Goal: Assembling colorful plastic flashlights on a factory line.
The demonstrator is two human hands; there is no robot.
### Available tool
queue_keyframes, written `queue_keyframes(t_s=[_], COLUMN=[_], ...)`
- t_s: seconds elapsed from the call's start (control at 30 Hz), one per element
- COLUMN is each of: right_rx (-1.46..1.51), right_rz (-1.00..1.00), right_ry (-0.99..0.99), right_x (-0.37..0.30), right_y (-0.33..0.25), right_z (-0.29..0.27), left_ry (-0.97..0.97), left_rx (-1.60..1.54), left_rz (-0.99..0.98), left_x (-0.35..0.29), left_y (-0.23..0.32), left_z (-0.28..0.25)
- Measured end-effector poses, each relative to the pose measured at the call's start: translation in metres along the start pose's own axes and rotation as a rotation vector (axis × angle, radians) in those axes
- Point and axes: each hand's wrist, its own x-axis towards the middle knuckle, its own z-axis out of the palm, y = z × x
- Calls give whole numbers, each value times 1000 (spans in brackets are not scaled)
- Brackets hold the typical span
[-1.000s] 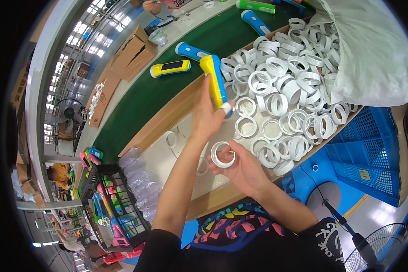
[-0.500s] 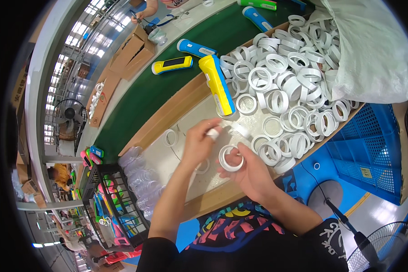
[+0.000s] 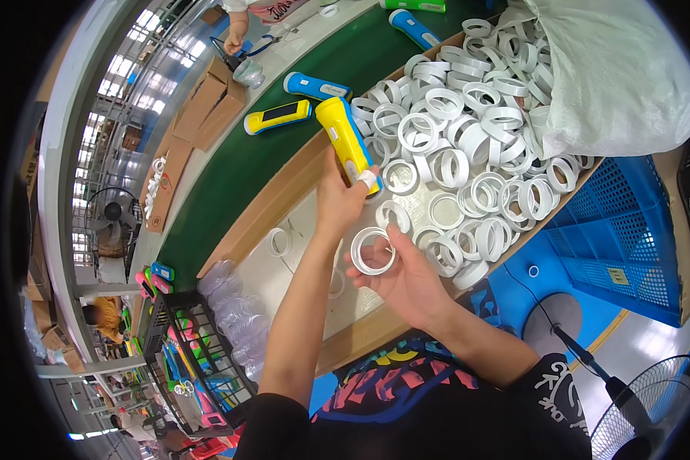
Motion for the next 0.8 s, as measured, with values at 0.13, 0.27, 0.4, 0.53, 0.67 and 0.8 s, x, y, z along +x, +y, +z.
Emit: queue_keyframes(t_s=[0.13,0.27,0.4,0.53,0.67,0.8], right_rx=[31,-42,-22,38,-88,-202], right_rz=[-17,-38,19,65,76,82], right_ry=[25,83,38,42,-53,-63], right_x=[0,7,19,21,20,15], right_y=[-4,-2,6,18,29,30], right_z=[6,2,12,28,27,32], left_ry=[-71,-280,-361,-441,-429,-463], left_rx=[-395,-543,-284,126,423,530], left_rz=[-74,-136,-113,73,170,234], left_x=[-22,-87,-150,-180,-200,-207], left_y=[-7,31,47,58,62,65], left_z=[-50,-133,-182,-191,-189,-198])
